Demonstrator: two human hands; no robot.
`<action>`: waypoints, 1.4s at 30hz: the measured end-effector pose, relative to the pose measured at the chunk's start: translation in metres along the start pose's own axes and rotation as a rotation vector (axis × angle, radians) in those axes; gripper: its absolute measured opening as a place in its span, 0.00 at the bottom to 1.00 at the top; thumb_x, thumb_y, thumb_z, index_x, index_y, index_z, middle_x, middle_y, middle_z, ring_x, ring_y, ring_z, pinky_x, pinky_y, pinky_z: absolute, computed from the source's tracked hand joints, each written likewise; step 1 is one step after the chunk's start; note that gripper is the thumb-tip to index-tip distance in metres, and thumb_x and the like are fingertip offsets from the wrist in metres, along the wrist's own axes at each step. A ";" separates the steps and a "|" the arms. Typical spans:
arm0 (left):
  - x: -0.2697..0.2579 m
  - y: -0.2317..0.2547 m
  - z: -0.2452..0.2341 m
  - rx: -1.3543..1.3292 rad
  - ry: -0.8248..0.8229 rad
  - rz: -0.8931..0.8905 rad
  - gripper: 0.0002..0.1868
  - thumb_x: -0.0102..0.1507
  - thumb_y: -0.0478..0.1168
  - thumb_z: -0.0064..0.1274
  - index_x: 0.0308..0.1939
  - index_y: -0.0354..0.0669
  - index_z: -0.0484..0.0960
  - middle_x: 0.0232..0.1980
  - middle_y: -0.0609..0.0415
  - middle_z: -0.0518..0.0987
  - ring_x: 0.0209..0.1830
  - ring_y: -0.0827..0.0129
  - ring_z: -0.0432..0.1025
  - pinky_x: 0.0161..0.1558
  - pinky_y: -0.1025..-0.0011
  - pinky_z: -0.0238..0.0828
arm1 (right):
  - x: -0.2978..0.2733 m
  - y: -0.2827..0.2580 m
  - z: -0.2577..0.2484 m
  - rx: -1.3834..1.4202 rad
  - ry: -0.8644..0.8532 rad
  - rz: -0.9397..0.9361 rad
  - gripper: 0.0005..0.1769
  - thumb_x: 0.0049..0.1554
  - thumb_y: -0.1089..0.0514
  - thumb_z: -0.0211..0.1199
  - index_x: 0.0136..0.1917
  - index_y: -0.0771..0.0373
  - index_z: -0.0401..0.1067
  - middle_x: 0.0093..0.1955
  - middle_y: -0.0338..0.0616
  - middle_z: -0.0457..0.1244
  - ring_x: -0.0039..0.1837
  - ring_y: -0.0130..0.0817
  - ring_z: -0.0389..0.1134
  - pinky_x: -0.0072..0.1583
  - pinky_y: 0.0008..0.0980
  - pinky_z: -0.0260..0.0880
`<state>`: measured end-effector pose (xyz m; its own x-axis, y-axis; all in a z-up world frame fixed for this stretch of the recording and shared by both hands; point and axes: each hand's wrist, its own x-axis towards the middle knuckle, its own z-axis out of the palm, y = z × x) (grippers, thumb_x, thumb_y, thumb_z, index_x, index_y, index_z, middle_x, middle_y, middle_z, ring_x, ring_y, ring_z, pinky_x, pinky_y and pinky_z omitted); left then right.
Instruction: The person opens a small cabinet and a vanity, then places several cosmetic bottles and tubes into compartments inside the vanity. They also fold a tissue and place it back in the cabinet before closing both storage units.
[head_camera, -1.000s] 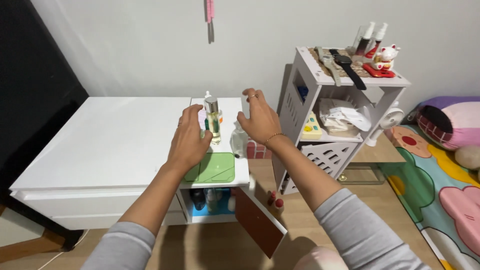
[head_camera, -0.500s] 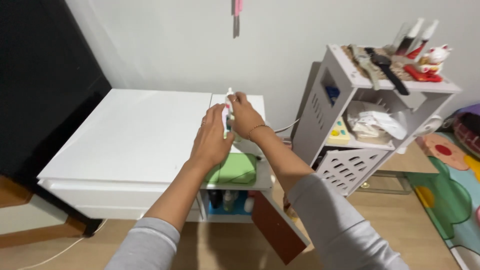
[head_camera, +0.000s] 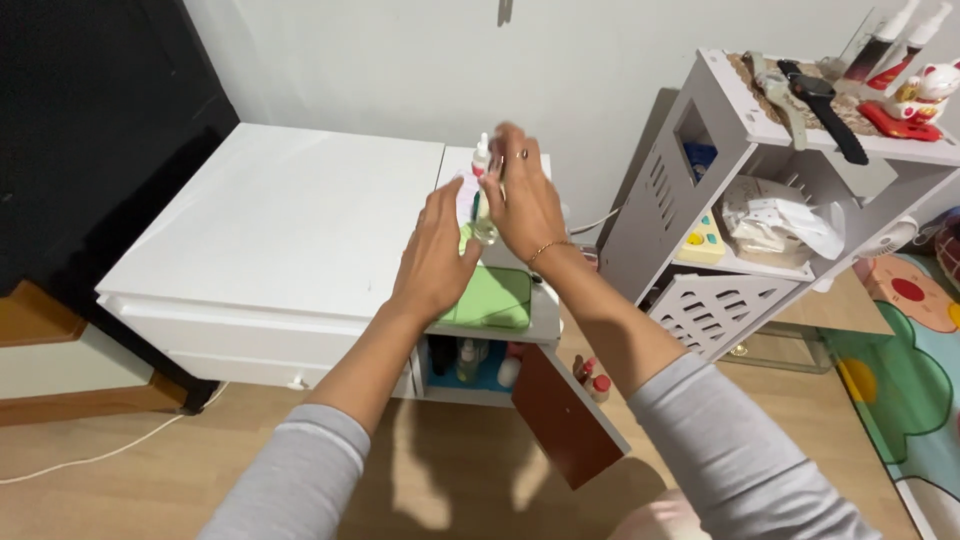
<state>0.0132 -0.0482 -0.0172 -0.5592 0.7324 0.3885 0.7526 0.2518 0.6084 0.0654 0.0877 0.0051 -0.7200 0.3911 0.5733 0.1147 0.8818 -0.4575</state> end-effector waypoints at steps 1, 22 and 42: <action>-0.004 0.003 -0.003 -0.003 -0.003 -0.003 0.39 0.63 0.32 0.48 0.77 0.34 0.52 0.75 0.36 0.58 0.76 0.37 0.55 0.71 0.42 0.58 | -0.001 -0.004 -0.004 -0.001 -0.004 0.003 0.30 0.65 0.61 0.58 0.73 0.58 0.45 0.62 0.62 0.55 0.55 0.79 0.67 0.56 0.71 0.72; -0.153 -0.045 0.073 -0.046 -0.290 -0.339 0.36 0.63 0.40 0.58 0.71 0.65 0.57 0.62 0.55 0.76 0.57 0.56 0.78 0.59 0.44 0.74 | -0.180 0.054 0.076 0.084 -0.374 -0.221 0.28 0.52 0.52 0.69 0.64 0.54 0.64 0.48 0.56 0.69 0.49 0.59 0.73 0.51 0.52 0.74; -0.182 -0.098 0.156 -0.234 -0.208 -0.323 0.34 0.63 0.31 0.49 0.74 0.46 0.59 0.71 0.41 0.63 0.69 0.41 0.67 0.67 0.47 0.69 | -0.250 0.135 0.170 -0.166 -0.371 0.058 0.29 0.58 0.65 0.61 0.67 0.65 0.50 0.69 0.63 0.53 0.51 0.68 0.72 0.51 0.56 0.78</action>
<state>0.0959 -0.1073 -0.2553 -0.6527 0.7573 0.0203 0.4386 0.3558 0.8252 0.1446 0.0643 -0.3161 -0.9037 0.3466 0.2516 0.2493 0.9034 -0.3490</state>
